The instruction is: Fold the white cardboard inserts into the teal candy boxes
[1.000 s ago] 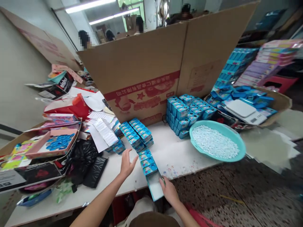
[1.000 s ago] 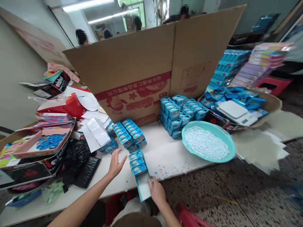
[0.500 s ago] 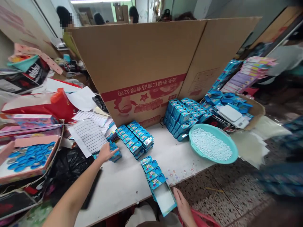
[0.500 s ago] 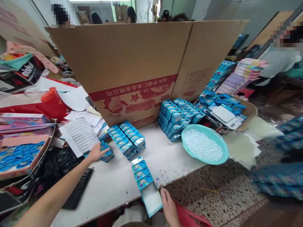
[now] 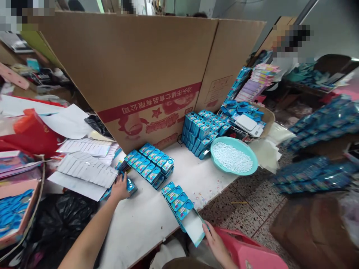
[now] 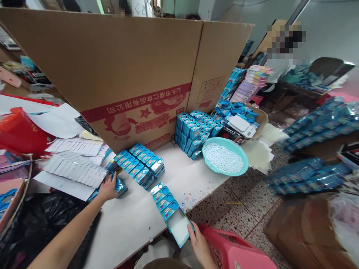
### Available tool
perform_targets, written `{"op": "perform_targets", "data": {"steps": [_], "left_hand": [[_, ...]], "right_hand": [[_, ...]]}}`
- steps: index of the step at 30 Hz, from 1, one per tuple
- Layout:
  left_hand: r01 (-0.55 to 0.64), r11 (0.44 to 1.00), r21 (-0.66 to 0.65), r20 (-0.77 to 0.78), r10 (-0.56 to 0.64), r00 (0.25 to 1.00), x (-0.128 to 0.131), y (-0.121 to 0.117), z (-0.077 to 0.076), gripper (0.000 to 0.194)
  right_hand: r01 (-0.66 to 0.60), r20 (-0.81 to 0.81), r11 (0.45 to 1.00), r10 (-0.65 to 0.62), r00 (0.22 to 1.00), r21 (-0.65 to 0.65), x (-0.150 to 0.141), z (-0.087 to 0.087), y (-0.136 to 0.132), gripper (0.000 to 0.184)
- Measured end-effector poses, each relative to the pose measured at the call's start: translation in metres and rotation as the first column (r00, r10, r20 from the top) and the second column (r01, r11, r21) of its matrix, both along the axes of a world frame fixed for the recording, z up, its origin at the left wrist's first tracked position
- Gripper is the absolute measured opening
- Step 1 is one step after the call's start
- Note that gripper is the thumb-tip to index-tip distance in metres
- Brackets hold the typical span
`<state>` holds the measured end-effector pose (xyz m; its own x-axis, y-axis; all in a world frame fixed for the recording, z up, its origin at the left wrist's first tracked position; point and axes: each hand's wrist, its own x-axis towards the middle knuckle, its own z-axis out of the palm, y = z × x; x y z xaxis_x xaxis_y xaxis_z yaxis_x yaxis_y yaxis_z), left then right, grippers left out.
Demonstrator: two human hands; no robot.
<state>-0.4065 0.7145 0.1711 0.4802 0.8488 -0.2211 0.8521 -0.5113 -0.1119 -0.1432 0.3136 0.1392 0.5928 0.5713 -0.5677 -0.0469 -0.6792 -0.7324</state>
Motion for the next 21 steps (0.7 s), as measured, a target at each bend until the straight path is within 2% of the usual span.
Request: {"op": "perform_targets", "data": {"steps": [6,12,21], "left_hand": [[-0.038,0.993,0.108,-0.009,0.039,0.999,0.006,-0.011,0.001,0.109],[0.072,0.996,0.061,0.029,-0.074,0.997,-0.001,-0.017,0.003,0.100],[0.144,0.989,0.023,0.053,-0.145,0.988,-0.006,-0.031,-0.002,0.098]], "right_hand": [[-0.025,0.012,0.999,0.026,1.000,-0.031,-0.003,-0.001,-0.002,0.076],[-0.102,0.054,0.994,0.104,0.993,-0.043,0.000,-0.002,-0.004,0.081],[-0.077,0.007,0.992,0.078,0.997,-0.097,0.003,-0.007,-0.004,0.073]]}}
